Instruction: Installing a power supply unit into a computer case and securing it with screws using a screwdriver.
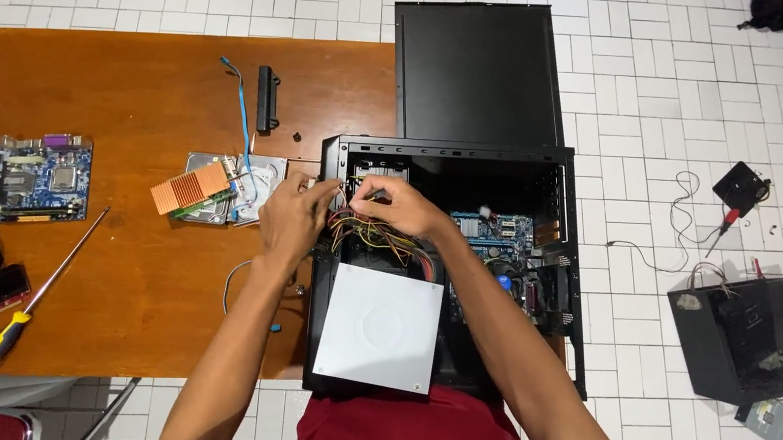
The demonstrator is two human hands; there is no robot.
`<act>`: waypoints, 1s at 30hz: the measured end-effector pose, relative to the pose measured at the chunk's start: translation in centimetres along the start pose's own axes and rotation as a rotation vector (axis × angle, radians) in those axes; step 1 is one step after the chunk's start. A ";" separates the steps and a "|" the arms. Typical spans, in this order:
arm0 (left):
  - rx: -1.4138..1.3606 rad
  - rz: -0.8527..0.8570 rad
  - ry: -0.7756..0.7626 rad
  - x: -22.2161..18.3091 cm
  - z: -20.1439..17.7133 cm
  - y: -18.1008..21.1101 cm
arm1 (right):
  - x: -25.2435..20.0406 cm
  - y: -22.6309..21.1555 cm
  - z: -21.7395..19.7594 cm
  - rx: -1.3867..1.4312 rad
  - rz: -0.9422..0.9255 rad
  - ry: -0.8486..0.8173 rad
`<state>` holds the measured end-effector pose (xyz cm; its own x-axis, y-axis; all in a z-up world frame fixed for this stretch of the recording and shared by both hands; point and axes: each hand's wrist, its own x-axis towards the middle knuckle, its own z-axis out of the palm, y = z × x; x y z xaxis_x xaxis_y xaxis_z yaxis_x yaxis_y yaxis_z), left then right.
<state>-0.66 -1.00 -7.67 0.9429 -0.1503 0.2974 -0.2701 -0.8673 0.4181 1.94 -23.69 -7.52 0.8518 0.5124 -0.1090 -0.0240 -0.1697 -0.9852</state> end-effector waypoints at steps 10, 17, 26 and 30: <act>0.190 0.097 0.077 -0.5 -0.7 0.1 | 0.5 -1.5 0.5 -0.129 0.003 -0.023; -0.139 -0.140 0.328 -2.3 -7.5 -3.5 | 0.0 0.7 0.3 -0.005 0.059 0.209; -0.494 -0.376 0.780 -10.1 -11.1 -17.9 | -3.3 -2.1 -0.2 -0.037 0.042 0.381; -0.383 -0.663 0.913 -13.5 -8.0 -23.4 | -7.3 -2.6 -1.1 0.028 0.218 0.448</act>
<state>-8.65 25.16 -14.60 0.4748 0.8017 0.3631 0.0304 -0.4273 0.9036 -3.64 -27.93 -4.05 0.9665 0.0547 -0.2509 -0.2348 -0.2069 -0.9498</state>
